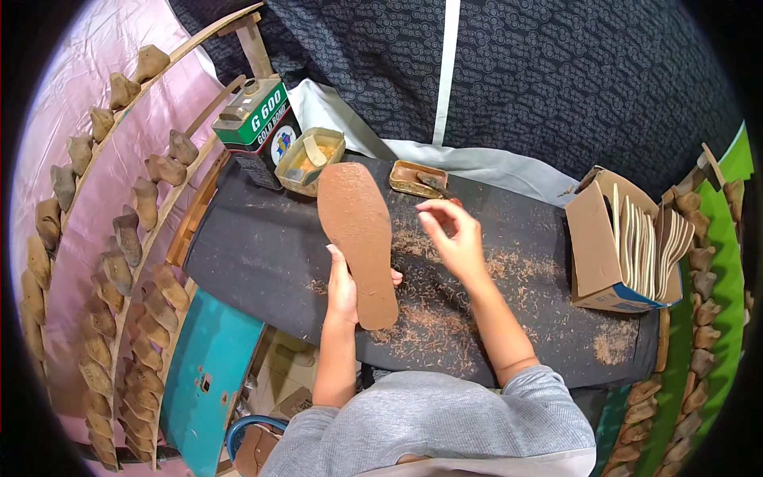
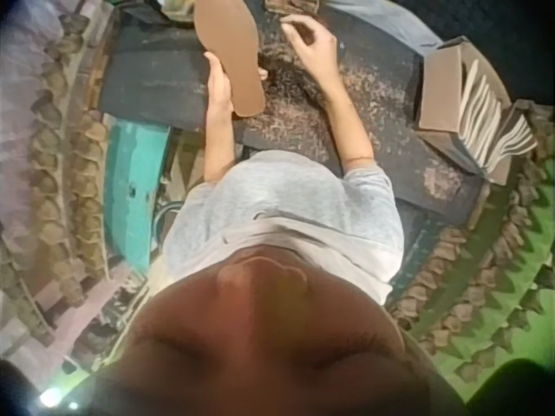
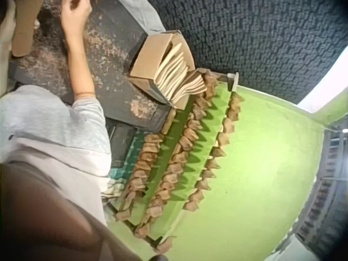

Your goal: The person takes shoe soles from a cardboard box, applies glue to them using a brush, and places the glued soles into a basket.

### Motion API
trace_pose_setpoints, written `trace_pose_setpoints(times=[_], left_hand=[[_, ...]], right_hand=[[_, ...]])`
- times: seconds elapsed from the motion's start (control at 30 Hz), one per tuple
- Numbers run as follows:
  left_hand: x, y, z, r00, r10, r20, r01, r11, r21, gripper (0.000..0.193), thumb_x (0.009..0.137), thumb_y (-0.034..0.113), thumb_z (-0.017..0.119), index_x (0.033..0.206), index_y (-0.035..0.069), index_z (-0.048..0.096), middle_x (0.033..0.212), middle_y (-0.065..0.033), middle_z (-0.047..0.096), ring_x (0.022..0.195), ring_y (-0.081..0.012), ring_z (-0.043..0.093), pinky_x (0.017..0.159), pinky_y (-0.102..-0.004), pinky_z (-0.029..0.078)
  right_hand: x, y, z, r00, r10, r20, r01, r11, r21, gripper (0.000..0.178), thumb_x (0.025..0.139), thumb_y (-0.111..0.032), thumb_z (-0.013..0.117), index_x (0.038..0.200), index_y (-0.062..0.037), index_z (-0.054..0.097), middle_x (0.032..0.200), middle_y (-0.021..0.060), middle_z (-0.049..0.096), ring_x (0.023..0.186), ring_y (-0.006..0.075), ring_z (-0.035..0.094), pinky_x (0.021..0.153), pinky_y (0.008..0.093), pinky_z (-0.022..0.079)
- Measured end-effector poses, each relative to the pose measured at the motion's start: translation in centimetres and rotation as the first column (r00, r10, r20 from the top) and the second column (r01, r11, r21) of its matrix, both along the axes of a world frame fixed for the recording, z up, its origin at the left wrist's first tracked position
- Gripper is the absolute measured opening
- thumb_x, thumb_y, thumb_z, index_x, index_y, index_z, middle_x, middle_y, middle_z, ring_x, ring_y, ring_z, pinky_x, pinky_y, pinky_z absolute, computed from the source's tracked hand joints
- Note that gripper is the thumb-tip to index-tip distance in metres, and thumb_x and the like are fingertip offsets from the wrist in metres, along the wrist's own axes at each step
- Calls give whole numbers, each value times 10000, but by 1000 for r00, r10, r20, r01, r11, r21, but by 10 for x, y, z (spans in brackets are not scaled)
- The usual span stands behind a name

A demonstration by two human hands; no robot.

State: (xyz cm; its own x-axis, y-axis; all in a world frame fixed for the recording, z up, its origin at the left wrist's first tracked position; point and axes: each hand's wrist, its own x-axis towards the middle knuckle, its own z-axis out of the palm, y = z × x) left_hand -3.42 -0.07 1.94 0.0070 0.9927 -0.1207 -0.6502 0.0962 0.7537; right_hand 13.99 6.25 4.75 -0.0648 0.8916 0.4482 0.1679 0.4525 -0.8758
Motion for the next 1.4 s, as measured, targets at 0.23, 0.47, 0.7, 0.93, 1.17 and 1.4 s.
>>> trace_pose_setpoints(times=[0.23, 0.47, 0.7, 0.93, 1.17, 1.4], left_hand=[[10, -32, 8, 990, -23, -140, 31, 998, 55, 659, 962, 540, 205, 1221, -18, 439, 1072, -203, 585, 786, -289, 674, 669, -396, 574], [8, -76, -8, 928, 231, -293, -205, 972, 117, 530, 976, 327, 447, 1358, -26, 346, 1123, -116, 596, 1069, -190, 568, 860, -324, 496], [44, -139, -7, 827, 371, -422, -350, 928, 130, 630, 852, 69, 644, 1400, 5, 341, 1057, -102, 619, 877, -109, 601, 774, -230, 474], [89, -215, -28, 702, 527, -479, -533, 835, 136, 618, 839, 42, 648, 1391, 23, 371, 916, -63, 639, 751, -64, 587, 648, -197, 477], [123, -293, -30, 629, 588, -508, -642, 762, 88, 711, 837, 26, 635, 1448, 110, 282, 919, -29, 629, 779, -50, 581, 670, -191, 475], [129, -359, -33, 475, 677, -562, -759, 638, 127, 716, 831, -8, 613, 1451, 107, 273, 1258, -63, 523, 900, -62, 580, 669, -179, 487]], right_hand=[[-22, -24, 0, 893, 355, -276, -432, 847, -310, 328, 868, -196, 661, 1110, 15, 590, 954, 65, 659, 811, 75, 596, 739, 228, 480], [-20, -45, 1, 812, 441, -383, -566, 756, -329, 263, 878, -171, 643, 1084, -11, 608, 892, 13, 656, 742, 56, 573, 640, 213, 452], [-6, -84, 2, 741, 496, -453, -658, 673, -339, 289, 873, -186, 653, 1095, -12, 595, 884, 24, 653, 704, 58, 582, 581, 197, 452], [17, -148, -6, 683, 570, -456, -729, 567, -383, 272, 872, -156, 646, 1095, -9, 595, 862, 32, 656, 741, 77, 611, 586, 212, 498], [29, -207, -35, 641, 638, -427, -765, 482, -427, 287, 864, -143, 651, 1107, -4, 590, 915, 66, 656, 769, 111, 629, 626, 261, 534], [15, -259, -36, 430, 770, -470, -881, 244, -406, 327, 852, -71, 647, 1151, 34, 565, 958, 83, 656, 817, 114, 627, 725, 265, 522]])
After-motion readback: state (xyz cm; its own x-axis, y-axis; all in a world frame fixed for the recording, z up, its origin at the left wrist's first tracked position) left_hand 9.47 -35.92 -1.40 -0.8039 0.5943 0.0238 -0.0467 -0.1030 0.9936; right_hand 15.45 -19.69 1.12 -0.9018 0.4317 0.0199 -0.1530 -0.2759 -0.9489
